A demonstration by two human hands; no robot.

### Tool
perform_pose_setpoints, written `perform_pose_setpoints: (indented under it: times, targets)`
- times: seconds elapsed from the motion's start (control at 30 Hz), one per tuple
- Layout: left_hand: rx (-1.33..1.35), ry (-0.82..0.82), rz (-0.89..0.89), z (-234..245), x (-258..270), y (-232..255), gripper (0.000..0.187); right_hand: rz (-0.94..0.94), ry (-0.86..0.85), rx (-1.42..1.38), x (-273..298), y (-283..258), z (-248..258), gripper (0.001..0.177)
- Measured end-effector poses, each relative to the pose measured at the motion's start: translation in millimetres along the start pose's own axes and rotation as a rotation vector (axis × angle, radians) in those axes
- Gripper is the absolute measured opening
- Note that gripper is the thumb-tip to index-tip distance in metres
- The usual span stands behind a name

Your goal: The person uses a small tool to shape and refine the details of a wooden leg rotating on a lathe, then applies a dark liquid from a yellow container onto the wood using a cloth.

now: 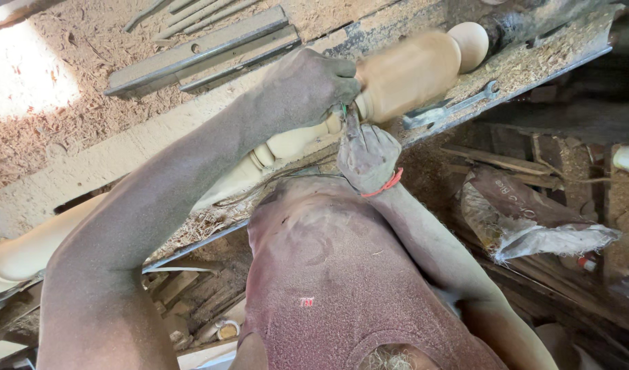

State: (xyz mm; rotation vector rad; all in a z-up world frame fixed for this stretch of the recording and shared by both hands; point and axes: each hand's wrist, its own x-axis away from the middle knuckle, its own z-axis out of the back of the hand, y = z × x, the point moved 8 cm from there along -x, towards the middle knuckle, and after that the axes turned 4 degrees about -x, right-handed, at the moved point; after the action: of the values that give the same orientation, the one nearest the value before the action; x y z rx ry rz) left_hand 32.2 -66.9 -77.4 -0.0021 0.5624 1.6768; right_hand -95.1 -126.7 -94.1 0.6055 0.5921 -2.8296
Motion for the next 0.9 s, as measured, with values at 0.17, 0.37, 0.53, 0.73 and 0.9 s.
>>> perform_pose_setpoints:
  times: [0.17,0.37,0.53,0.73,0.9]
  targets:
    - [0.036,-0.016,0.038,-1.0,1.7,-4.5,0.014,0.026,-0.011,0.063,-1.5,-1.3,0.0,0.042]
    - [0.1,-0.021,0.056,-0.1,0.8,-8.7,0.012,-0.035,-0.104,0.173,-1.4,-6.0,-4.5,0.048]
    - [0.224,0.022,0.12,7.0,5.4,-11.3,0.014,-0.034,-0.112,0.185,-6.4,-7.8,-3.3,0.049]
    - [0.252,0.022,0.131,6.0,3.5,-14.4,0.017,-0.058,-0.101,0.124,-9.4,-3.1,-2.2,0.036]
    - [0.222,0.036,0.121,2.9,-2.0,-19.0,0.018,-0.175,-0.134,0.077,-11.7,0.6,-2.9,0.033]
